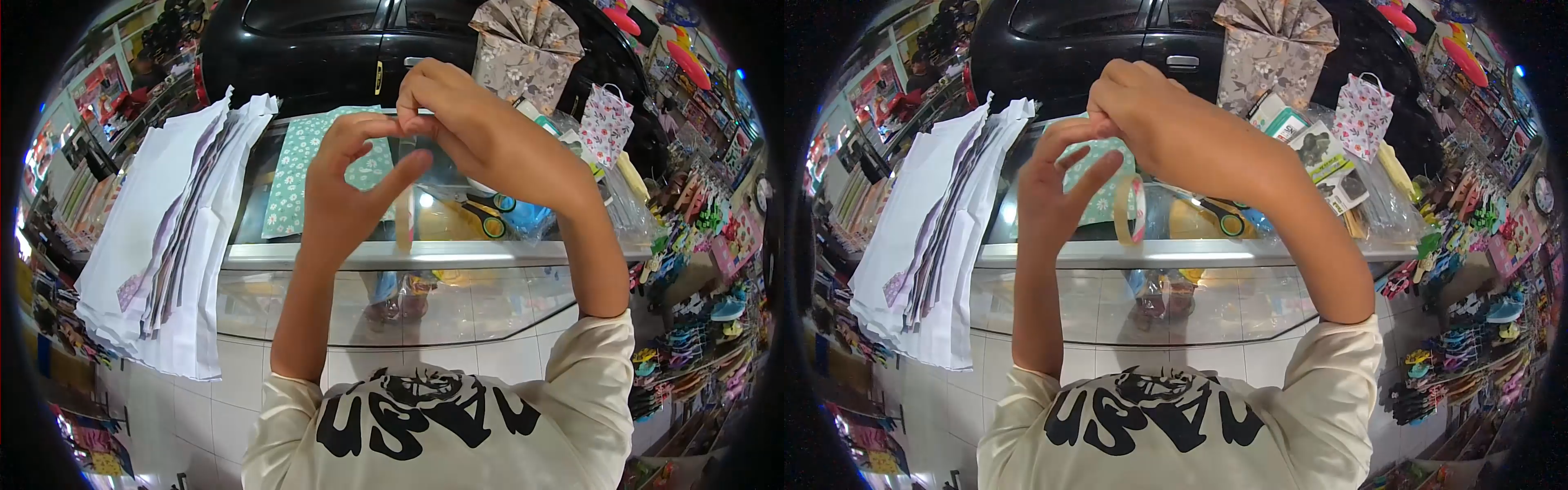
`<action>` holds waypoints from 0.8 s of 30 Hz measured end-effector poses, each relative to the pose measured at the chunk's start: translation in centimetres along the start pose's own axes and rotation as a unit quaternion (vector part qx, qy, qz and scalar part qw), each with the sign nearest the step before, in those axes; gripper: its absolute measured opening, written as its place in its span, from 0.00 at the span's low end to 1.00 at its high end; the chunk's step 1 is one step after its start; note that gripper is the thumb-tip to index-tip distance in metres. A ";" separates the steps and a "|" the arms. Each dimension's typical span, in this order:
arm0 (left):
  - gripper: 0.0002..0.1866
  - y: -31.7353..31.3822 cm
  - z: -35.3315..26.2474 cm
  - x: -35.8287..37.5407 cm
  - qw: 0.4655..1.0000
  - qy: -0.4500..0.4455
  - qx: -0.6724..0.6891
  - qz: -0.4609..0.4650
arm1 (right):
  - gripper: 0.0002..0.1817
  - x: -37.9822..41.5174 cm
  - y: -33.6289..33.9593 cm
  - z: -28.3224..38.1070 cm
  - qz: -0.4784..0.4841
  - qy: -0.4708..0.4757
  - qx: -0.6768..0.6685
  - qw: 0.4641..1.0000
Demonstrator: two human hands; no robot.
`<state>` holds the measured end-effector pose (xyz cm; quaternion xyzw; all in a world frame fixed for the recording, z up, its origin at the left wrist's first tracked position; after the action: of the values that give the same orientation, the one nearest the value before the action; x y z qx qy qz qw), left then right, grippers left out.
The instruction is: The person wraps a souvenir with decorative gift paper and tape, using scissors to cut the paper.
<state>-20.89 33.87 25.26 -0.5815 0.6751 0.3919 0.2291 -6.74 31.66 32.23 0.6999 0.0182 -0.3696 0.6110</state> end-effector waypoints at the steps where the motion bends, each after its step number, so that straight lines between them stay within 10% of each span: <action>1: 0.15 -0.2 0.2 -0.5 1.000 -0.025 0.016 0.001 | 0.08 0.3 0.2 0.1 0.000 -0.017 0.006 1.000; 4: 0.09 -0.6 0.3 -1.5 0.996 -0.065 0.056 0.001 | 0.13 1.4 0.5 -0.5 0.026 -0.065 -0.017 0.997; 10: 0.05 -0.8 -0.7 -2.5 0.995 -0.046 0.089 0.002 | 0.62 8.1 -4.3 2.4 -0.096 -0.216 -0.201 0.950; 12: 0.06 -1.3 -1.5 -2.6 0.994 -0.062 0.087 0.001 | 0.64 8.7 -7.7 3.2 -0.146 -0.242 -0.261 0.923; 19: 0.05 -2.4 -3.4 -2.9 0.991 -0.103 0.087 0.011 | 0.18 7.7 -10.5 0.5 -0.279 -0.203 -0.193 0.918; 24: 0.04 -0.7 -3.0 -5.4 0.988 -0.143 0.055 -0.014 | 0.08 8.3 -12.5 -3.4 -0.233 -0.262 -0.281 0.893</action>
<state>-18.58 34.69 30.95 -0.5151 0.6480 0.4299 0.3606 -4.95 34.20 17.16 0.3518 0.1233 -0.6511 0.6611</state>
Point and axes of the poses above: each hand's wrist, its own x-axis away from the middle knuckle, its own y-axis out of the back of the hand, z = x × y, the point moved 4 cm from there along -x, towards the middle knuckle, and after that the axes turned 6 degrees about z, right-handed, at the moved point
